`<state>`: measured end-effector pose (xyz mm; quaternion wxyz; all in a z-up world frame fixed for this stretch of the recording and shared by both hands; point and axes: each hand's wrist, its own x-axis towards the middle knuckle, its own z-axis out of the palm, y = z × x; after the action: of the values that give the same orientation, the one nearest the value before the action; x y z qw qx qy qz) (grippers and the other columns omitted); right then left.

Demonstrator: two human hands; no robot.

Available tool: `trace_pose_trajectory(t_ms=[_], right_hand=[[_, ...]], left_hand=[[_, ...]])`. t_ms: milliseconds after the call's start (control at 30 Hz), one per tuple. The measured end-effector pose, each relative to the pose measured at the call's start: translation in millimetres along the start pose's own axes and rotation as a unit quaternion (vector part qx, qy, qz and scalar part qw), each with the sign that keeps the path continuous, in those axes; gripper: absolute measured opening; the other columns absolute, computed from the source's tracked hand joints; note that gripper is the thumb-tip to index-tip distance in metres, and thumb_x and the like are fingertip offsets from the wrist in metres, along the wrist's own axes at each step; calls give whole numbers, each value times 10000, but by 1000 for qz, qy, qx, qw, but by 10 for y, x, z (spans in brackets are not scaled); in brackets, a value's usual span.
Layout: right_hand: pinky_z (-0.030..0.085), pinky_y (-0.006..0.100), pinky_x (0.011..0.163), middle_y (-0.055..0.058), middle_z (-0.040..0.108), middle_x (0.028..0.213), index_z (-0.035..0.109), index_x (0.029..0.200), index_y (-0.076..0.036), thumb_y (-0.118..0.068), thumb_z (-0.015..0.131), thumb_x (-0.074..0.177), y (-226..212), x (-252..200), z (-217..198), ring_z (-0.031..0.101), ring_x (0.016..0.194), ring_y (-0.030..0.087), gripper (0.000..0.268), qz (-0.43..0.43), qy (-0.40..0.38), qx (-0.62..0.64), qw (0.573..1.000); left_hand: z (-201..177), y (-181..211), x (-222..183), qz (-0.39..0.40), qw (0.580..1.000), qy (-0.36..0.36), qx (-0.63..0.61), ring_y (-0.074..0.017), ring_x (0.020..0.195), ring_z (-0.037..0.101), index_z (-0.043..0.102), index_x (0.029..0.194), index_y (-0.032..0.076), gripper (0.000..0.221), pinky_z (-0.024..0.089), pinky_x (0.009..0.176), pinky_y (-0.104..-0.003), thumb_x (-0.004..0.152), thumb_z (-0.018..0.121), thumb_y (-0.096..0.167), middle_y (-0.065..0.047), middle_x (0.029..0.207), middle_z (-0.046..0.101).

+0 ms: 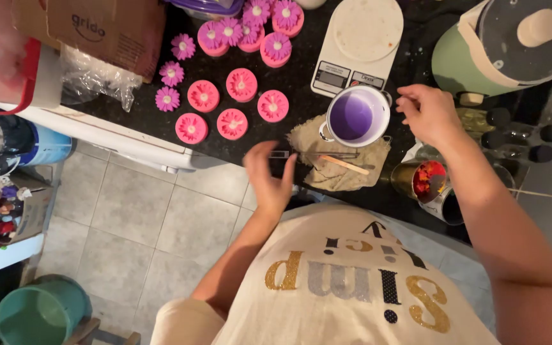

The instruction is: Mixing dye and fragrance into melted wax in a small container on a digital scale

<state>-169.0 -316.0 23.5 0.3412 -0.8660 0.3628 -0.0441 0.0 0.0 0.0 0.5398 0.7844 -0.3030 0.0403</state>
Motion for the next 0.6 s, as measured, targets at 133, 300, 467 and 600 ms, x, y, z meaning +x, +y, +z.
trace_pose_trajectory(t_ms=[133, 300, 467, 600], right_hand=[[590, 363, 605, 179, 753, 918, 722, 1234, -2, -54, 641, 1015, -209, -14, -44, 725, 706, 256, 239, 9, 4, 3, 1000], [594, 375, 614, 184, 759, 892, 734, 1200, 7, -55, 635, 1003, -309, -26, -81, 736, 711, 265, 229, 7, -12, -1, 1000], [598, 392, 613, 216, 755, 927, 721, 1228, 23, -58, 626, 1008, -139, 106, -47, 737, 743, 288, 253, 19, -20, 15, 1000], [596, 369, 633, 198, 761, 954, 749, 1159, -20, -78, 655, 975, -263, 100, -50, 742, 732, 277, 214, 57, -42, 57, 996]], left_hand=[[464, -86, 110, 10, 993, -117, -28, -319, 892, 699, 723, 1092, 50, 282, 576, 805, -414, 877, 831, 197, -84, 918, 681], [791, -182, 274, -228, 928, -285, -74, -274, 824, 782, 801, 1012, 173, 198, 617, 707, -362, 895, 795, 334, -45, 790, 792], [875, -185, 301, -366, 862, -304, -172, -253, 737, 782, 793, 1003, 89, 194, 622, 623, -307, 892, 806, 247, -155, 815, 780], [1006, -381, 242, -417, 813, -284, -292, -308, 786, 775, 726, 1031, -105, 209, 660, 710, -343, 930, 761, 75, -299, 899, 748]])
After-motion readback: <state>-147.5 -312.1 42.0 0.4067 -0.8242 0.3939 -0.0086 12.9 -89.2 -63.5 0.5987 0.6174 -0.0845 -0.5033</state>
